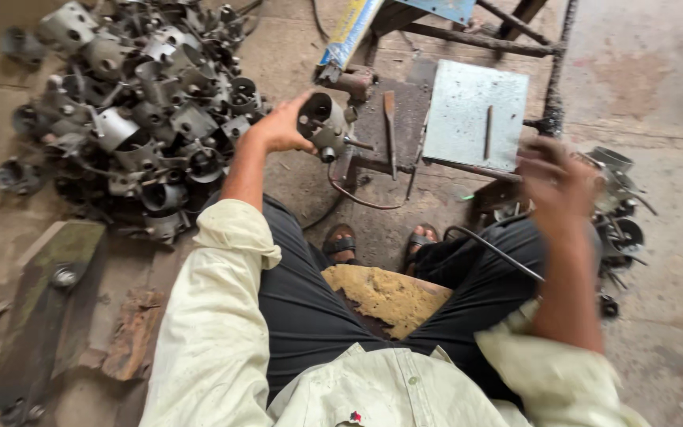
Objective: The person sits on the floor and welds cylindrical metal parts using a handheld welding torch. They pick up a part, weld a seam while sparks fly, then use a metal rod to tap and clean the weld. The person repeats this process on multiple parts, occasionally inspecting the work.
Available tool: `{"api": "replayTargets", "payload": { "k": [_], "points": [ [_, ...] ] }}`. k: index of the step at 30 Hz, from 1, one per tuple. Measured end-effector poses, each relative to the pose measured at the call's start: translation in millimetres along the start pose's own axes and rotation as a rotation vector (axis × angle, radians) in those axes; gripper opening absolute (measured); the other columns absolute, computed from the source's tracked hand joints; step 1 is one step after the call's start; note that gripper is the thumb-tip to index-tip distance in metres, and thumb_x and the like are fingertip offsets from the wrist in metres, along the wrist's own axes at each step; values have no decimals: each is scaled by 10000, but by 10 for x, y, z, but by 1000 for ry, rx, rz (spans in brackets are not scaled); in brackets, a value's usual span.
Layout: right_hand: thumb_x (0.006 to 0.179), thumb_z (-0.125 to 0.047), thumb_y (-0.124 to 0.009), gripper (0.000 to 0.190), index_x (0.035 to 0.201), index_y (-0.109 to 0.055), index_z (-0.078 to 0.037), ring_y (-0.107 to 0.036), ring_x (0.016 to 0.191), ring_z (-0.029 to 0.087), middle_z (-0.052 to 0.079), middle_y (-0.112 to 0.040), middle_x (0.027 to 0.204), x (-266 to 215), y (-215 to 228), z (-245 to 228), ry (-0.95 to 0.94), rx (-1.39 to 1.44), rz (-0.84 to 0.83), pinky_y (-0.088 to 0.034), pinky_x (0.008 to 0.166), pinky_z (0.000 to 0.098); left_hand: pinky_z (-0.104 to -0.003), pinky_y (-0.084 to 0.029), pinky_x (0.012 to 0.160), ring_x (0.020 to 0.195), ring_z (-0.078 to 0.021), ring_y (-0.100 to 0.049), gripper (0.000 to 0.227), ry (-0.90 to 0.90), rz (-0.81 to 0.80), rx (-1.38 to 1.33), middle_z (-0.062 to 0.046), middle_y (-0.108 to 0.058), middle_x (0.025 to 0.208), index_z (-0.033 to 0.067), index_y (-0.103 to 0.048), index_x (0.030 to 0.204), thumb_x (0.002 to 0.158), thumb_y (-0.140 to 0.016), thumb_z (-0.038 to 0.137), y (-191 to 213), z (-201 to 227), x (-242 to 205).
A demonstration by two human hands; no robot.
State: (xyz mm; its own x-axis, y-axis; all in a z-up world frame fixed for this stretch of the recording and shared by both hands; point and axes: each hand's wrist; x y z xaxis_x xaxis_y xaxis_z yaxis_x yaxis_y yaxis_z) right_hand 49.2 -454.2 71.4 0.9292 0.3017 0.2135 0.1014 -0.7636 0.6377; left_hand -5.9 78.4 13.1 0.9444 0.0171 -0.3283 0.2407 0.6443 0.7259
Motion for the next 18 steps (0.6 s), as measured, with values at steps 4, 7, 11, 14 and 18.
{"api": "replayTargets", "payload": {
  "k": [4,7,11,14,18],
  "points": [
    [1104,-205,-598,296,1044,-642,81,-630,831,215,178,-668,946,-1116,1261,817,-165,-108,509,-496,733,332,-405,-373,1177,1419,-369,-434,1365,74,19,16,-227,-383,1584,125,-223,1622,505,-991,292,27,77,30],
    [1143,-419,-589,651,802,-621,135,-569,700,288,254,-606,778,-2092,1285,1096,-631,-360,379,-437,648,400,-438,-355,1158,1396,-363,-450,1329,115,0,84,-221,-418,1548,24,-251,1574,521,-1009,312,51,132,42],
    [1085,-768,-354,873,1285,-598,46,-662,972,316,209,-694,1149,-2847,709,1124,-1360,303,117,-525,727,392,-405,-456,1178,1372,-355,-567,1114,122,0,128,-233,-575,1478,-45,-463,1486,564,-972,317,47,166,3],
    [1087,-660,-374,750,1295,-604,22,-665,1005,307,191,-690,1178,-2964,270,1028,-1390,639,50,-535,782,399,-402,-450,1160,1350,-347,-566,1133,144,38,118,-220,-579,1457,-26,-451,1489,540,-981,294,66,213,13],
    [1091,-516,-400,591,1307,-613,-9,-669,1048,295,166,-684,1216,-2754,225,1041,-1170,843,136,-548,856,410,-395,-421,1144,1338,-348,-534,1238,107,107,137,-238,-529,1461,-56,-368,1506,507,-1012,290,34,244,-36]
  ]
}}
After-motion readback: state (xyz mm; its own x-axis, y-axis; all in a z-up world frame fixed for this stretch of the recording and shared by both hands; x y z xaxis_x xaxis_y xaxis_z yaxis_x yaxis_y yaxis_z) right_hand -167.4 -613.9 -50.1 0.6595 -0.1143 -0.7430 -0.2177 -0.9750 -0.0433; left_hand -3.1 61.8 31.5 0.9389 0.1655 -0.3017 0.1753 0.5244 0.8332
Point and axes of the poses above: each hand's wrist, its own x-axis towards the middle knuckle, its own y-axis out of the back of the hand, z = x × y
